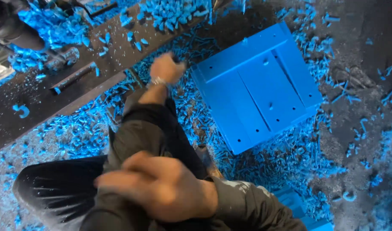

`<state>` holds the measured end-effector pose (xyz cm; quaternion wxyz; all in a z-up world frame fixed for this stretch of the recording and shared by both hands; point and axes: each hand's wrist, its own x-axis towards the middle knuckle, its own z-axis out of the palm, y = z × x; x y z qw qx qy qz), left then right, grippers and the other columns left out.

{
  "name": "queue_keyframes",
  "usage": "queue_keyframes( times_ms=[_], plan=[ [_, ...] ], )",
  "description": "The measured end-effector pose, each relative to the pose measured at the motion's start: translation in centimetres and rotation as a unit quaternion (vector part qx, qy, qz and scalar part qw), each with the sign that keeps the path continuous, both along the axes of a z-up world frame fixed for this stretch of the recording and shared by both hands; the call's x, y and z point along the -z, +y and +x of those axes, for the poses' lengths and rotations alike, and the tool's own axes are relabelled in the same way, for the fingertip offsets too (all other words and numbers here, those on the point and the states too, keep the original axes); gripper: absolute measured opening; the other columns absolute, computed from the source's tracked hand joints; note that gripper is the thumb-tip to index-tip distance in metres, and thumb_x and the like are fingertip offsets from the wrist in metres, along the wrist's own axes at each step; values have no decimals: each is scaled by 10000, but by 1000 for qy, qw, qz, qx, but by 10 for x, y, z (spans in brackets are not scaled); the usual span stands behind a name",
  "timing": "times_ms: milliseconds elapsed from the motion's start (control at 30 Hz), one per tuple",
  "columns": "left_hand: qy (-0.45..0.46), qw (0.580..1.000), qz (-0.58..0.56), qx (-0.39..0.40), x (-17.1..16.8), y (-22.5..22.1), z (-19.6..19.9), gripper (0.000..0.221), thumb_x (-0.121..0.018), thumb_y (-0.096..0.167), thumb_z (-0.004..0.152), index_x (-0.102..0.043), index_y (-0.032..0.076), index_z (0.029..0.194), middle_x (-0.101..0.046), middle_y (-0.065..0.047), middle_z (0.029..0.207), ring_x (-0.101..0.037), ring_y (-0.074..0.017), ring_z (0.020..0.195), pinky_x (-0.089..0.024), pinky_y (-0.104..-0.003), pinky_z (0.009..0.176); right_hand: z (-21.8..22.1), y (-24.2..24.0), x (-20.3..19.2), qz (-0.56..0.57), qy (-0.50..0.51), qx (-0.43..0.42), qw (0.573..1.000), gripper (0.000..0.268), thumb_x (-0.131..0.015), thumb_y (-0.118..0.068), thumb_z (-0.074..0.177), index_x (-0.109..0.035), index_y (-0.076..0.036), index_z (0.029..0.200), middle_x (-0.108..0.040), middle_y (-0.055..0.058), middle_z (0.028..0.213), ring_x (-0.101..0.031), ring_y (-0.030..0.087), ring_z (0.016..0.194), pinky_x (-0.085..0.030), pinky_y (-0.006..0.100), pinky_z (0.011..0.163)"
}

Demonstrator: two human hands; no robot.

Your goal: Using a drill press to create holes in blue industrial components.

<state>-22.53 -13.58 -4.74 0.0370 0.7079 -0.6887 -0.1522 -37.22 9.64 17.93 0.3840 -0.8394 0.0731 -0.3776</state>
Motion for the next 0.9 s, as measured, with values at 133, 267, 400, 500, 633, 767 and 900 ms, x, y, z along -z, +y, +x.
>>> queue_keyframes(
  times_ms=[133,267,400,500,633,767,900],
  plan=[
    [438,870,-92,-206,41,-40,14,379,-774,384,758,-773,58,950,-772,-164,894,-755,-350,844,-610,-469,758,4,31,48,81,-54,59,993,264,-549,-60,1068,-567,-63,1331,-623,181,1057,-667,304,891,-555,366,686],
    [659,705,31,-261,70,-49,13,351,-824,285,820,-747,0,1011,-760,-104,821,-654,-216,694,-509,-389,631,-36,82,99,155,-48,108,981,219,-608,-91,1007,-575,-49,1220,-629,162,975,-645,268,830,-542,353,672],
    [181,973,-79,-116,-8,-19,6,408,-867,375,843,-763,7,984,-729,-146,884,-702,-203,761,-503,-337,730,-52,52,123,232,-47,151,960,202,-666,-124,946,-585,-36,1109,-634,144,894,-621,235,769,-529,341,659],
    [411,911,6,-31,-85,13,-3,294,-755,362,884,-763,83,980,-776,-58,875,-693,-160,756,-540,-318,680,-64,-20,158,283,-53,177,941,211,-709,-151,901,-594,-25,1026,-637,130,833,-602,212,723,-519,334,649],
    [404,891,-197,60,-115,81,-41,252,-758,319,874,-736,84,964,-749,-94,984,-691,-269,961,-541,-374,840,-66,-132,189,257,21,309,915,238,-716,-228,904,-627,-20,979,-670,133,819,-637,240,730,-527,353,649],
    [247,860,-416,164,-132,136,-101,530,-817,456,659,-713,53,987,-559,-281,1218,-509,-458,1112,-424,-528,869,-53,-215,216,75,172,410,893,339,-714,-358,920,-676,-27,983,-722,182,933,-695,369,858,-549,434,729],
    [275,894,-328,132,-97,139,-123,353,-849,363,759,-730,95,957,-562,-212,1202,-508,-445,1140,-403,-591,953,-36,-236,257,112,344,392,846,352,-727,-412,905,-697,-68,975,-716,176,994,-675,396,915,-541,483,785]
  ],
)
